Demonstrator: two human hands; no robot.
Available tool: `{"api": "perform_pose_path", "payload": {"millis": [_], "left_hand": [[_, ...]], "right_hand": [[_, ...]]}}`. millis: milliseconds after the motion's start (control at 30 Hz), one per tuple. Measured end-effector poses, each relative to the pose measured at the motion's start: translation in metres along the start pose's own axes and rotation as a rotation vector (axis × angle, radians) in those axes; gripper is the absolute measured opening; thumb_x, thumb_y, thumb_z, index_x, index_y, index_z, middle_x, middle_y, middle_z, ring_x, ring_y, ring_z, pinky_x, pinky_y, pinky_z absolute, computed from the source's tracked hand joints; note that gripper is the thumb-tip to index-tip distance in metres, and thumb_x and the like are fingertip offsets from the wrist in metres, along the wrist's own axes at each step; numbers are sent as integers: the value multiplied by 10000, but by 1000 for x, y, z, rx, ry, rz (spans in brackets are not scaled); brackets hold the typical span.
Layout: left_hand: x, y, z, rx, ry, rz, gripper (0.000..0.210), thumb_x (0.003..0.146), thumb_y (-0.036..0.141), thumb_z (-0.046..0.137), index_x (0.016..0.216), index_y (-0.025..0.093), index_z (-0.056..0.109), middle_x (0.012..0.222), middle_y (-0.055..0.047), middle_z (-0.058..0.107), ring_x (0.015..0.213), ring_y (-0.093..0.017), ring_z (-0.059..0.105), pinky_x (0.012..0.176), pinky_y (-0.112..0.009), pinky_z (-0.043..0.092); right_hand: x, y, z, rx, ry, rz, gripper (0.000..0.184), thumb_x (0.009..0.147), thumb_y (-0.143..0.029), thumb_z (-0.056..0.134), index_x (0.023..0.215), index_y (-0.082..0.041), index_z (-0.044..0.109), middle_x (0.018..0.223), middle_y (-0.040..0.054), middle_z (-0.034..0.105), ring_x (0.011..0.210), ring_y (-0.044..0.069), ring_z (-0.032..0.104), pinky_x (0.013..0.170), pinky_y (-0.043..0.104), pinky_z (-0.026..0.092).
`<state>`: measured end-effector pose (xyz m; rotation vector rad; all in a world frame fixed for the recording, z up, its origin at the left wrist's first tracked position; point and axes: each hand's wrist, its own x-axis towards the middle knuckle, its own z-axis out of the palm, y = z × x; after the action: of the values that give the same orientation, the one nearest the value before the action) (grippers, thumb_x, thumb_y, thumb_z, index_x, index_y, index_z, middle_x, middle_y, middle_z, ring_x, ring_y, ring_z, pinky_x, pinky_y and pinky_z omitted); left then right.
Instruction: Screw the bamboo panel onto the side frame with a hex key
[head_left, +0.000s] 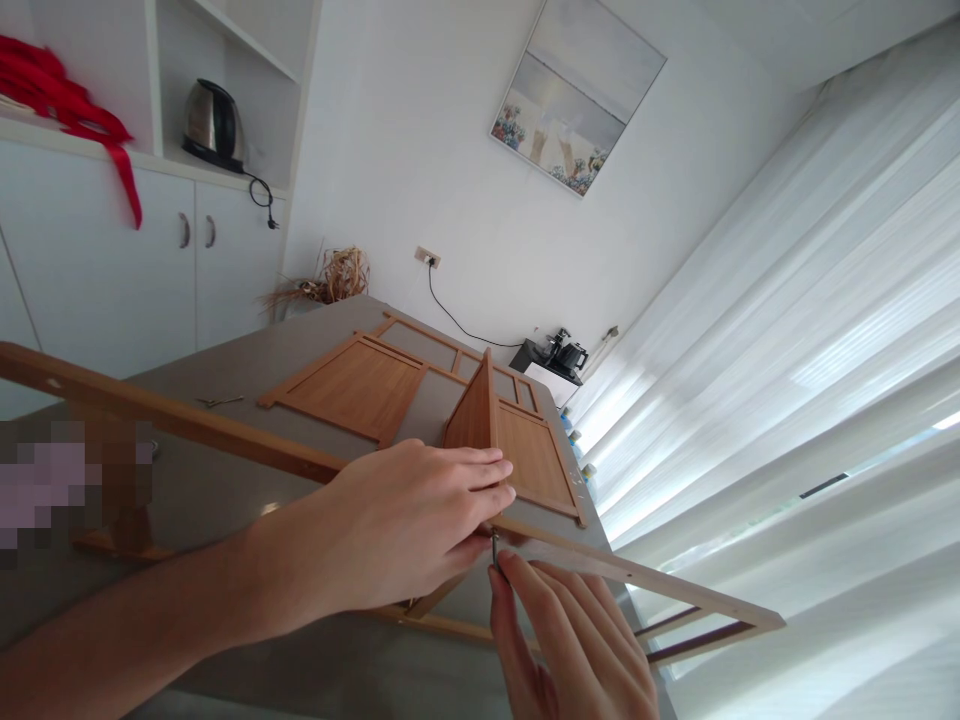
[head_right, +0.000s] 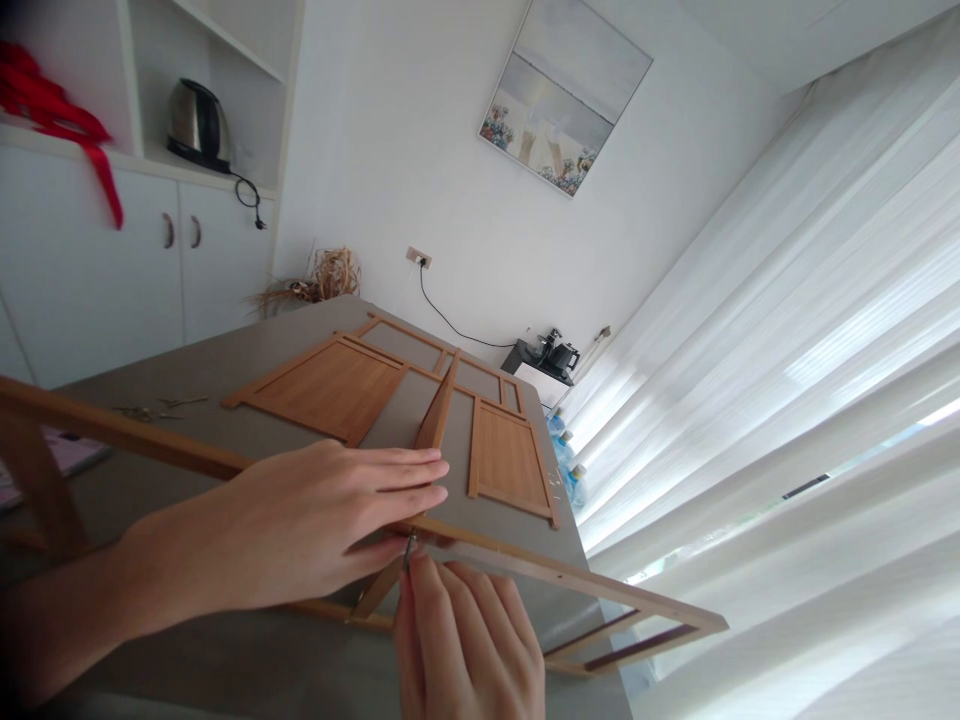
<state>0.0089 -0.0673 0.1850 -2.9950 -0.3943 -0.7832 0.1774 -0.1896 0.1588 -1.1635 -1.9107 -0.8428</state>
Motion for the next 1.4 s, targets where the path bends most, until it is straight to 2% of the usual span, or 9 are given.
{"api": "perform_pose_path", "payload": {"millis": [100,233,333,433,567,733,900,1133,1400], "left_hand": [[0,0,1,-3,8,0,348,1056,298,543,1370,204,661,1545,-6,577,1434,-151,539,1126,-282,509],[-1,-1,2,-2,7,-10,368,1054,314,547,1395,216,644,1556,1,564,1442,-155,531,1144,-294,498],[-1,-1,1,1,1,-4,365,1061,323,533,1387,210,650,1556,-5,564,1444,-157,529,1142,-291,498],[-1,0,1,4,1,-5,361,1066,333,527,1380,209,656,1548,-5,571,1439,-156,534,1127,-286,510],[-1,-1,0,7,6,0,359,1066,328,526,1380,211,654,1549,2,571,1438,-152,534,1125,-286,512],[-1,-1,2,8,2,-3,361,1056,321,544,1387,219,649,1550,5,572,1440,-148,532,1128,-286,511],[-1,-1,2,13,9,-1,358,1057,317,540,1382,217,652,1539,5,585,1428,-152,546,1124,-291,516],[-1,-1,2,24,18,7,354,1057,313,541,1377,214,656,1535,4,589,1416,-156,559,1101,-289,531],[0,-1,1,37,20,10,342,1063,328,536,1364,224,663,1520,17,604,1403,-152,570,1071,-282,546]], "right_hand": [[-2,0,2,-14,134,14,123,962,-53,631,914,-119,723,745,18,740,656,115,710,727,264,512],[-4,1,1,-62,3,-34,94,916,-37,694,971,-105,730,797,36,765,711,143,738,728,276,517],[-3,2,-2,-104,130,-36,152,999,-84,607,916,-129,726,757,27,757,670,133,727,707,282,499],[-1,4,-7,-116,-15,-83,85,974,-75,650,987,-117,723,819,42,781,736,147,757,747,280,526],[0,7,-10,-112,-55,-112,78,962,-60,667,1009,-90,721,835,49,782,747,139,757,753,281,529],[-7,4,4,-109,132,-55,146,1003,-87,619,932,-123,742,772,26,765,697,134,731,729,298,502],[-10,3,9,-109,135,-43,151,1008,-94,614,925,-127,736,776,31,763,682,141,723,724,311,492],[-2,9,-12,-116,-94,-136,118,933,-41,688,1032,-88,733,875,65,788,753,163,754,729,313,521],[-6,1,-2,-99,77,-4,152,994,-73,600,961,-146,728,788,26,761,663,145,692,706,318,459]]}}
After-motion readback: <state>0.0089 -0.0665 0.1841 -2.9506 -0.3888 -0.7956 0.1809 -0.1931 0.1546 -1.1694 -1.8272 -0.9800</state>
